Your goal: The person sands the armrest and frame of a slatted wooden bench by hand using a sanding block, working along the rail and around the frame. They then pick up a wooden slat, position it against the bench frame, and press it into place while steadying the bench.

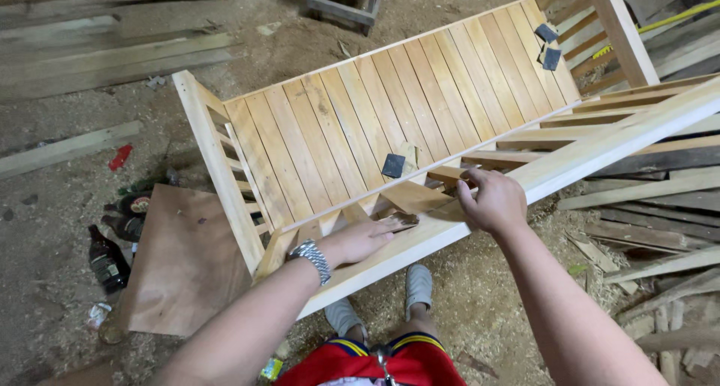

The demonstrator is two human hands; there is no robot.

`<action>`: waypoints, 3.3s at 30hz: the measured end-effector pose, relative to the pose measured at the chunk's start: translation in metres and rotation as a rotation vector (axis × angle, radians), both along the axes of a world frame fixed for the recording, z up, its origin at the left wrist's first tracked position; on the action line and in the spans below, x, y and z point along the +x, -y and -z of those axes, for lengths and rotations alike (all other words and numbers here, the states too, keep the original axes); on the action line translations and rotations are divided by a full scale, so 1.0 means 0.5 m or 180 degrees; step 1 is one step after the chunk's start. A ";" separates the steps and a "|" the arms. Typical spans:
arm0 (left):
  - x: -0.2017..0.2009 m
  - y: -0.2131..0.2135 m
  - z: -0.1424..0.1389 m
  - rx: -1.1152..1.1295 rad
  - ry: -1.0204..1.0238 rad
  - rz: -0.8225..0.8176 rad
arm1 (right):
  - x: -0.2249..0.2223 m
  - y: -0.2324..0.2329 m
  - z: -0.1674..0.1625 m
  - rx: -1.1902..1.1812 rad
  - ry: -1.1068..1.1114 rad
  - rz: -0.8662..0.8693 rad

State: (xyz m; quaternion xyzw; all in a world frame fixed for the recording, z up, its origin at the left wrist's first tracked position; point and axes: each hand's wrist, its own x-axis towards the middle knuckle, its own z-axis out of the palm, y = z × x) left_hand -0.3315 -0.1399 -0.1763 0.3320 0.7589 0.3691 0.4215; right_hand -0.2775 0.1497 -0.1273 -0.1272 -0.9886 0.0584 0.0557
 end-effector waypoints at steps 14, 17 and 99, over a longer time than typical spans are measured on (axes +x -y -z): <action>0.024 -0.058 0.023 0.0498 -0.0211 -0.0002 | 0.015 -0.010 0.003 -0.0127 0.0267 0.0144; 0.032 -0.006 -0.012 0.0227 -0.0448 0.0214 | 0.016 -0.009 0.008 -0.0200 0.0075 0.0098; 0.069 -0.211 0.027 0.0004 0.0924 0.0047 | 0.040 -0.085 0.005 -0.0274 -0.0146 -0.0054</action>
